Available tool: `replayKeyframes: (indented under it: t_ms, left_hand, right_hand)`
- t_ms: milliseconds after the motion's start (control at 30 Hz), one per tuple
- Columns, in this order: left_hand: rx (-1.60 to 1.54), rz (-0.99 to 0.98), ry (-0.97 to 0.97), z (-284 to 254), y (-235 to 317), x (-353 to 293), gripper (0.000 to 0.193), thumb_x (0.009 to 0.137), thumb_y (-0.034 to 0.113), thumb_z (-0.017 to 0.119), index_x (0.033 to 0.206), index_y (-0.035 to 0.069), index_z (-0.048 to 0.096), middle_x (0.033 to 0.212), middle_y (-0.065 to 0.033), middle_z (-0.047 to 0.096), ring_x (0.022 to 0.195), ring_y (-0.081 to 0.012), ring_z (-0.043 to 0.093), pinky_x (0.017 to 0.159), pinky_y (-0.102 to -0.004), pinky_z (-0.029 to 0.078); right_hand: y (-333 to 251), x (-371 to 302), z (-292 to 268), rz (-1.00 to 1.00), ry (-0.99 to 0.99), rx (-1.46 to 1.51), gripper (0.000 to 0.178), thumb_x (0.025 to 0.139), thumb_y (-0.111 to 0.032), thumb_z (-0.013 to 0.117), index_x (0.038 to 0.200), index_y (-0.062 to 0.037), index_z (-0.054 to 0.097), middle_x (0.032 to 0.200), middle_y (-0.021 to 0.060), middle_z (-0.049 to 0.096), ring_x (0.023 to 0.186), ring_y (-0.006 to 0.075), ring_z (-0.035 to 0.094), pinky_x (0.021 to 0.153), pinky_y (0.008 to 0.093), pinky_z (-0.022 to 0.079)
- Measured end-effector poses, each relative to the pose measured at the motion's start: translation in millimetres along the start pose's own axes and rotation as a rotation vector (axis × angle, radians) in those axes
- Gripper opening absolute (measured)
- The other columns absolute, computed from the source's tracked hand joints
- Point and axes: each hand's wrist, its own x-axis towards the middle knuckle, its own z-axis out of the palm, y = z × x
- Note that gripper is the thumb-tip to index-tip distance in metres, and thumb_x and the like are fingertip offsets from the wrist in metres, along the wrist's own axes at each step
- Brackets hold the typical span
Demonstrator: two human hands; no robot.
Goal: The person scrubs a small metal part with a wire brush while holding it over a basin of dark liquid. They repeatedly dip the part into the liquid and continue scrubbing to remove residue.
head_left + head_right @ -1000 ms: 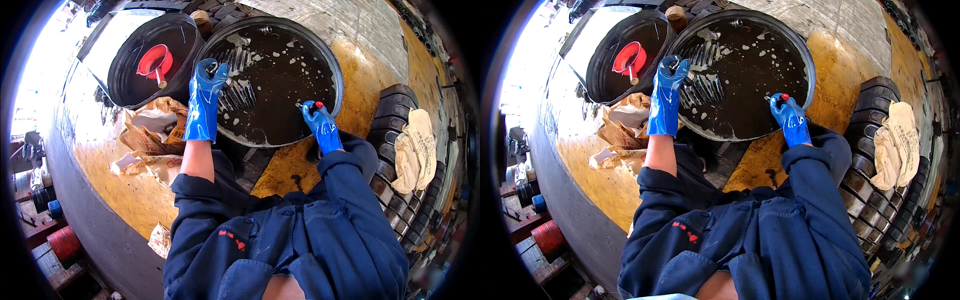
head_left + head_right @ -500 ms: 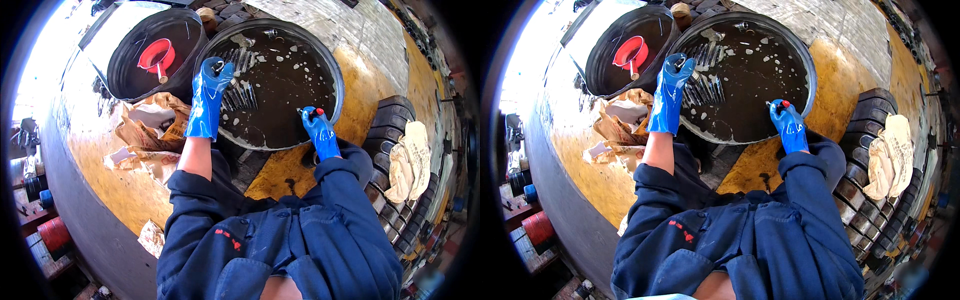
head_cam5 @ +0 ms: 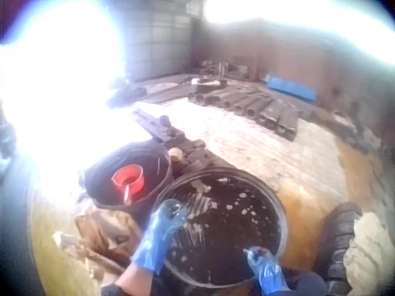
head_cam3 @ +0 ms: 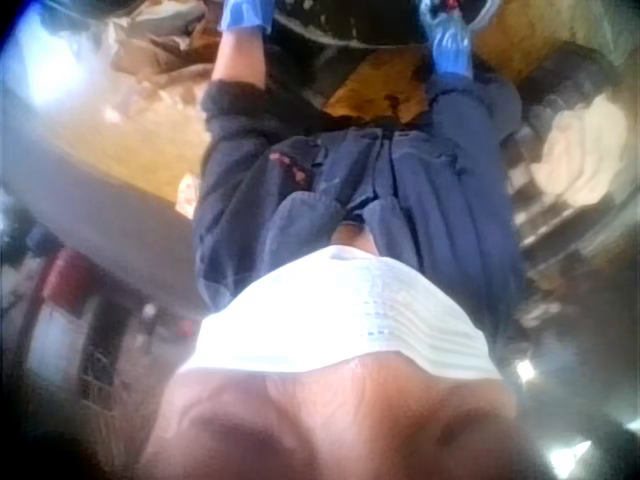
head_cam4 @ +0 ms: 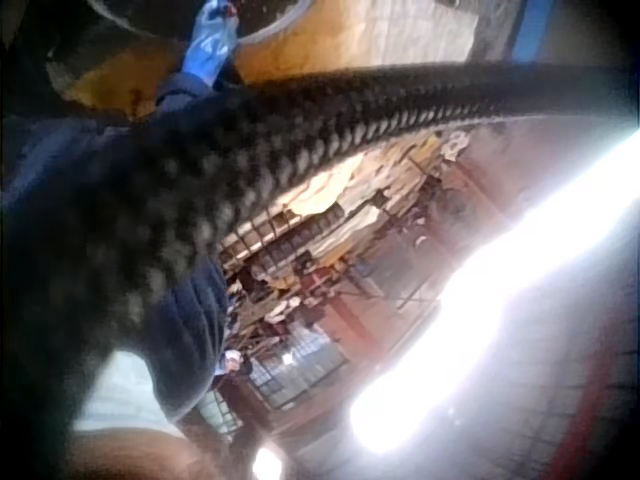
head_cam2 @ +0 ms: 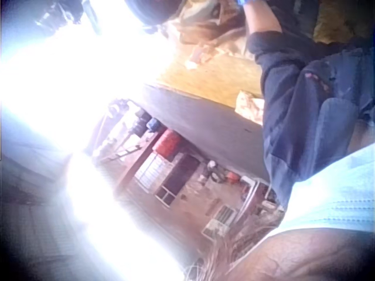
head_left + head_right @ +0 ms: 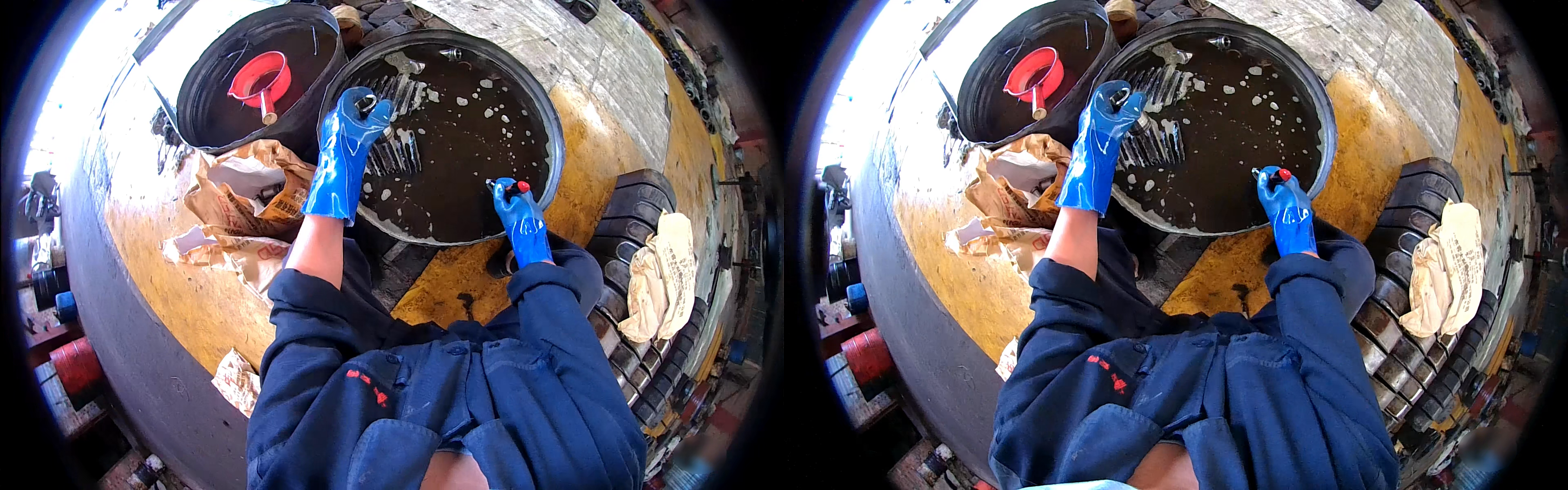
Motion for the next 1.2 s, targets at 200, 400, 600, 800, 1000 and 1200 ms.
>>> replayKeyframes:
  t_ms: [200, 400, 600, 800, 1000, 1200]
  left_hand:
    - [0.000, -0.021, -0.009, 0.5, -0.2, -1.1, 0.053, 0.089, 0.042, 0.082, 0.123, 0.003, 0.070, 0.106, -0.0137, 0.076, 0.096, -0.0214, 0.071, 0.089, -0.0356, 0.056]
    - [-0.023, -0.034, -0.026, 0.5, 5.6, -2.6, 0.051, 0.089, 0.039, 0.083, 0.122, 0.002, 0.070, 0.106, -0.0131, 0.076, 0.097, -0.0203, 0.071, 0.089, -0.0350, 0.056]
    - [-0.031, -0.043, -0.032, 1.1, 6.3, -2.9, 0.050, 0.090, 0.038, 0.082, 0.122, 0.002, 0.070, 0.107, -0.0138, 0.076, 0.098, -0.0207, 0.070, 0.090, -0.0355, 0.056]
    - [-0.005, -0.034, -0.035, -0.5, 12.4, -3.7, 0.049, 0.091, 0.038, 0.081, 0.122, 0.002, 0.070, 0.107, -0.0145, 0.075, 0.098, -0.0212, 0.071, 0.090, -0.0358, 0.056]
    - [-0.016, -0.054, -0.046, -0.9, 8.6, -3.5, 0.050, 0.091, 0.038, 0.081, 0.123, 0.002, 0.070, 0.108, -0.0151, 0.076, 0.099, -0.0224, 0.072, 0.090, -0.0360, 0.057]
    - [-0.026, -0.046, -0.053, -1.3, 9.4, -3.9, 0.051, 0.090, 0.038, 0.081, 0.124, 0.002, 0.070, 0.109, -0.0152, 0.076, 0.099, -0.0226, 0.073, 0.090, -0.0357, 0.057]
  right_hand:
    - [1.4, 0.5, 2.0, -0.041, 0.012, -0.002, 0.027, 0.099, -0.041, 0.063, 0.112, -0.0204, 0.076, 0.109, 0.0151, 0.075, 0.098, 0.0371, 0.073, 0.082, 0.0464, 0.060]
    - [-8.9, -2.9, -3.9, -0.032, 0.020, -0.056, 0.026, 0.100, -0.041, 0.062, 0.113, -0.0219, 0.075, 0.106, 0.0149, 0.075, 0.095, 0.0371, 0.073, 0.081, 0.0463, 0.060]
    - [-7.7, -1.5, -5.2, -0.038, 0.000, -0.039, 0.027, 0.100, -0.042, 0.062, 0.114, -0.0227, 0.074, 0.106, 0.0149, 0.075, 0.095, 0.0382, 0.073, 0.081, 0.0472, 0.060]
    - [-1.6, 2.2, 0.2, -0.005, -0.003, -0.074, 0.028, 0.099, -0.043, 0.062, 0.113, -0.0223, 0.074, 0.107, 0.0146, 0.075, 0.097, 0.0379, 0.073, 0.081, 0.0473, 0.060]
    - [-1.8, 1.9, 0.1, 0.006, -0.022, -0.050, 0.029, 0.099, -0.044, 0.062, 0.115, -0.0240, 0.074, 0.111, 0.0135, 0.076, 0.100, 0.0379, 0.073, 0.084, 0.0472, 0.060]
    - [2.0, 2.3, 3.2, -0.006, 0.003, -0.074, 0.029, 0.099, -0.042, 0.063, 0.115, -0.0212, 0.075, 0.108, 0.0135, 0.076, 0.098, 0.0364, 0.074, 0.083, 0.0462, 0.060]
